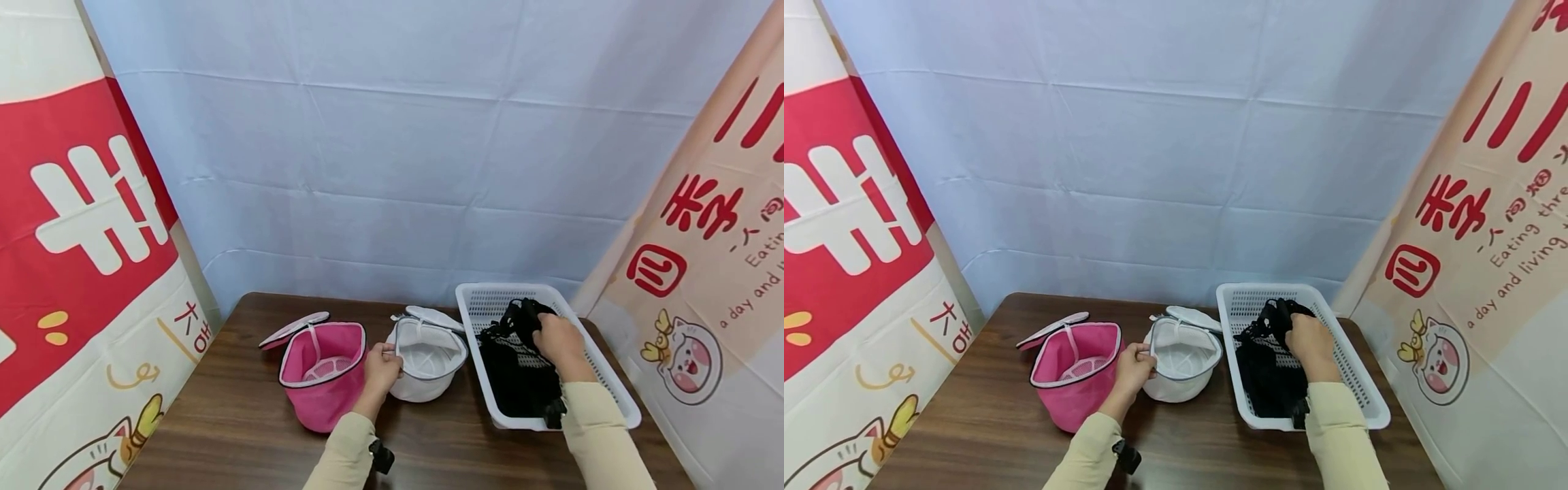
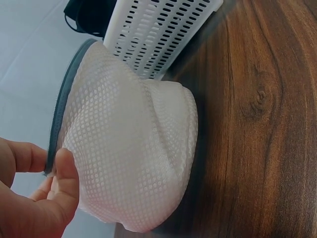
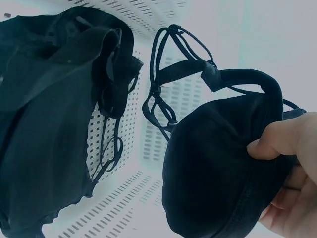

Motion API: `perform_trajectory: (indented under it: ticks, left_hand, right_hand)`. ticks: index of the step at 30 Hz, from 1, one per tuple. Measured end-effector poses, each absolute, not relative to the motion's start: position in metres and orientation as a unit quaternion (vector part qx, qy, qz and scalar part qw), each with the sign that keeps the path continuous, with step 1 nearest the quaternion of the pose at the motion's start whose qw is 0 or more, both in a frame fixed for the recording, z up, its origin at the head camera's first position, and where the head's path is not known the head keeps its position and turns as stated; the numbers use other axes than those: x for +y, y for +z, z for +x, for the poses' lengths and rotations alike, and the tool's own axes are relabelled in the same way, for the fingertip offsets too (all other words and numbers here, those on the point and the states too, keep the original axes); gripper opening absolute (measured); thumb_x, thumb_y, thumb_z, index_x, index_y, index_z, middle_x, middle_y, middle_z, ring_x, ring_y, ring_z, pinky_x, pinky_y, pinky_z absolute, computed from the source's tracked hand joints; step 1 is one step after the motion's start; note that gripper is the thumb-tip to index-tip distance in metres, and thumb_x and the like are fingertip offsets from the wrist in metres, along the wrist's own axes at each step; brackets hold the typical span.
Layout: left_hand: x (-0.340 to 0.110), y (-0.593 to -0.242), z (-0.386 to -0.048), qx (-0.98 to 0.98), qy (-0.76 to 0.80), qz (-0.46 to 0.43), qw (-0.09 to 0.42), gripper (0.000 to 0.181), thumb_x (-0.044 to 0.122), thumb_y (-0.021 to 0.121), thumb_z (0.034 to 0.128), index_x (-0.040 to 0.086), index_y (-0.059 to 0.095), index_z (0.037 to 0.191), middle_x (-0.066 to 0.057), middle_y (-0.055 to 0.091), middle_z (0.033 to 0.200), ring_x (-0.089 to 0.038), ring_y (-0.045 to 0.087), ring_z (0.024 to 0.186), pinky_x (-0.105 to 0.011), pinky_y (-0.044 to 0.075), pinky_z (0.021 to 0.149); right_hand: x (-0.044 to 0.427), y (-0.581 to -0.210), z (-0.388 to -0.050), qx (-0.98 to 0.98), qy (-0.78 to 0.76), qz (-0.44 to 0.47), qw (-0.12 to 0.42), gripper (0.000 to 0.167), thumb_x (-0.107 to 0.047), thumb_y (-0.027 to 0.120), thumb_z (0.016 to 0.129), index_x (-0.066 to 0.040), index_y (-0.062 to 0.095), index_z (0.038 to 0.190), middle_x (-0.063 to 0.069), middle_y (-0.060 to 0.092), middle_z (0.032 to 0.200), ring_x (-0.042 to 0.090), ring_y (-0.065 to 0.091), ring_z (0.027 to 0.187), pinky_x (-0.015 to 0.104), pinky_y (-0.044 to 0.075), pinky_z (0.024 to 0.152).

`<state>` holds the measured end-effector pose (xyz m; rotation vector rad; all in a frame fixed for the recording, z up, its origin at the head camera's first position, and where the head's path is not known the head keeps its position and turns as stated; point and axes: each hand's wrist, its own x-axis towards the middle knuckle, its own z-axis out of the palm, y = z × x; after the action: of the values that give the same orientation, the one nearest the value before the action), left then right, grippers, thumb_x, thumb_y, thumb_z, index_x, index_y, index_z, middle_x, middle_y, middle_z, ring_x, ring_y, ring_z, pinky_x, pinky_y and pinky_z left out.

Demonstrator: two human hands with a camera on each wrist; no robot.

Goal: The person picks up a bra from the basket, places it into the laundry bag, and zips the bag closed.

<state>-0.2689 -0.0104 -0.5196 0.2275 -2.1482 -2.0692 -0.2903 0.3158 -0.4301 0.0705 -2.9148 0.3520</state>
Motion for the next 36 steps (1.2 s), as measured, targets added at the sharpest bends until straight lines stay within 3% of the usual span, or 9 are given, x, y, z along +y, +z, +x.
perform_trajectory:
  ticks: [5, 11, 36]
  left_hand:
    - [-0.012, -0.52, -0.269, -0.712, -0.694, 0.075, 0.072, 0.027, -0.011, 0.054, 0.071, -0.01, 0.055, 0.098, -0.01, 0.057, 0.068, -0.011, 0.051, 0.046, -0.025, 0.049, 0.047]
    - [-0.012, -0.521, -0.269, -0.713, -0.694, 0.07, 0.078, 0.028, -0.012, 0.053, 0.0691, -0.01, 0.055, 0.097, -0.009, 0.056, 0.066, -0.01, 0.05, 0.045, -0.026, 0.049, 0.046]
    - [-0.014, -0.52, -0.269, -0.705, -0.703, 0.065, 0.07, 0.029, -0.011, 0.053, 0.0699, -0.012, 0.053, 0.099, -0.008, 0.053, 0.066, -0.01, 0.049, 0.045, -0.025, 0.048, 0.045]
  right_hand:
    - [0.314, -0.429, -0.287, -0.985, 0.124, 0.024, 0.118, 0.041, -0.006, 0.056, 0.085, 0.013, 0.052, 0.121, 0.034, 0.057, 0.105, 0.039, 0.057, 0.067, 0.047, 0.044, 0.053]
    - [0.311, -0.426, -0.283, -0.978, 0.122, 0.027, 0.165, 0.038, -0.005, 0.058, 0.082, 0.012, 0.056, 0.116, 0.034, 0.058, 0.101, 0.046, 0.057, 0.074, 0.054, 0.044, 0.059]
    - [0.296, -0.407, -0.266, -0.955, 0.136, 0.06, 0.256, 0.035, -0.003, 0.061, 0.079, 0.013, 0.059, 0.11, 0.033, 0.058, 0.101, 0.046, 0.055, 0.076, 0.056, 0.043, 0.058]
